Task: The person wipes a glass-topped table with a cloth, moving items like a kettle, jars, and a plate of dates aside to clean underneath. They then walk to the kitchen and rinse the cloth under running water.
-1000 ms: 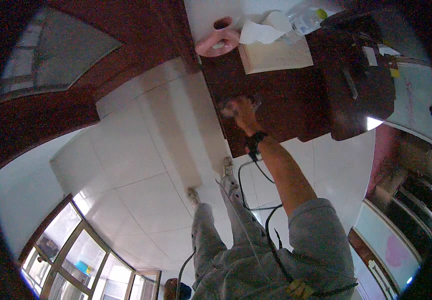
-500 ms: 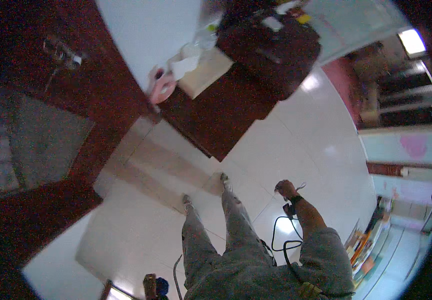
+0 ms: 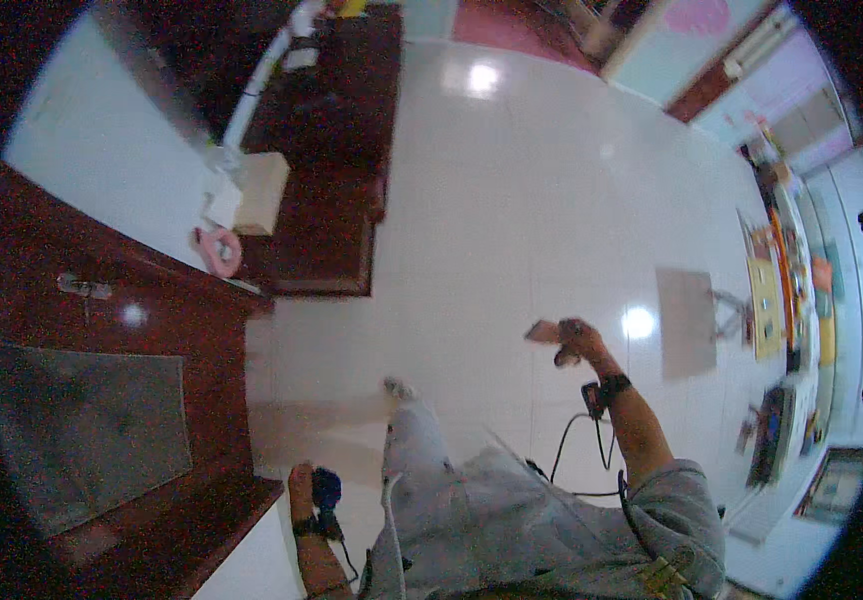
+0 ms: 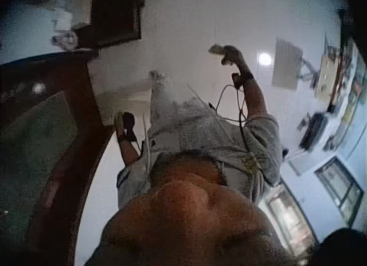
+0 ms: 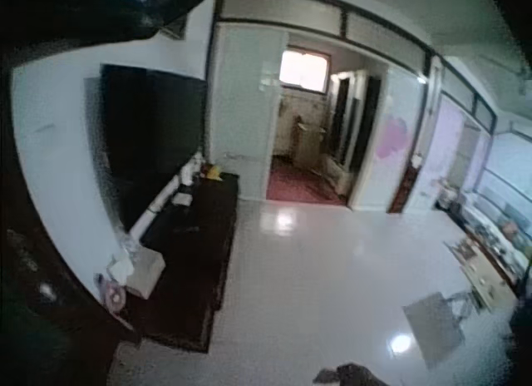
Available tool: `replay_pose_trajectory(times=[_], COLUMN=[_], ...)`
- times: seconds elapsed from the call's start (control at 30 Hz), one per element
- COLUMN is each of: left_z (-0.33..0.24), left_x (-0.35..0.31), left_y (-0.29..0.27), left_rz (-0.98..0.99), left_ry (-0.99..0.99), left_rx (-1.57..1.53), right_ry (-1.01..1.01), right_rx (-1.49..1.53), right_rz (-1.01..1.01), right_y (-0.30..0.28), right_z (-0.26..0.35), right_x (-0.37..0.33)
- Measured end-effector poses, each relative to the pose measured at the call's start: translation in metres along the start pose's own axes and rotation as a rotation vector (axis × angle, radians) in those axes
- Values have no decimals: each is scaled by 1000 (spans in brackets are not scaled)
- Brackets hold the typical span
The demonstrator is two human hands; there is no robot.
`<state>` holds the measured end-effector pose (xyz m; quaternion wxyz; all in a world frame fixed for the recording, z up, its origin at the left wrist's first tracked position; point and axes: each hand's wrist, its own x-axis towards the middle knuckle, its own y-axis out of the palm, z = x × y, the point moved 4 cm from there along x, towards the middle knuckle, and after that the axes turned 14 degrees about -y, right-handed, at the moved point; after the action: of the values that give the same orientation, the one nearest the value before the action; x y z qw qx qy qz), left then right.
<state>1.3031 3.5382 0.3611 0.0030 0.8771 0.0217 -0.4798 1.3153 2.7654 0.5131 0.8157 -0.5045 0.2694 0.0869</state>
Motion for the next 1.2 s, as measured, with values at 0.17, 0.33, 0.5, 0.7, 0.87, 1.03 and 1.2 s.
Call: replay_pose_trajectory(times=[0.17, 0.33, 0.5, 0.7, 0.87, 1.03, 1.2], left_z=[8, 5, -17, 11, 7, 83, 133], left_x=[-1, -35, -109, -234, -363, -483, -545], left_y=[42, 116, 232, 469, 627, 696, 731], left_rz=[-6, -100, 96, 414, 722, 1298, 1643], left_ry=[217, 394, 626, 910, 988, 1022, 713], left_rx=[604, 1271, 1413, 1496, 1526, 1493, 1550], right_ry=[144, 101, 98, 360, 142, 229, -204], right_rx=[996, 1634, 2142, 2215, 2324, 1931, 2205], right_rz=[-626, -1003, -1100, -1404, -1319, -1354, -1131], right_y=[19, 108, 196, 239, 204, 163, 109], right_z=[-64, -113, -125, -128, -134, -154, -120], right_x=[-151, -333, -488, -599, -580, -592, -615])
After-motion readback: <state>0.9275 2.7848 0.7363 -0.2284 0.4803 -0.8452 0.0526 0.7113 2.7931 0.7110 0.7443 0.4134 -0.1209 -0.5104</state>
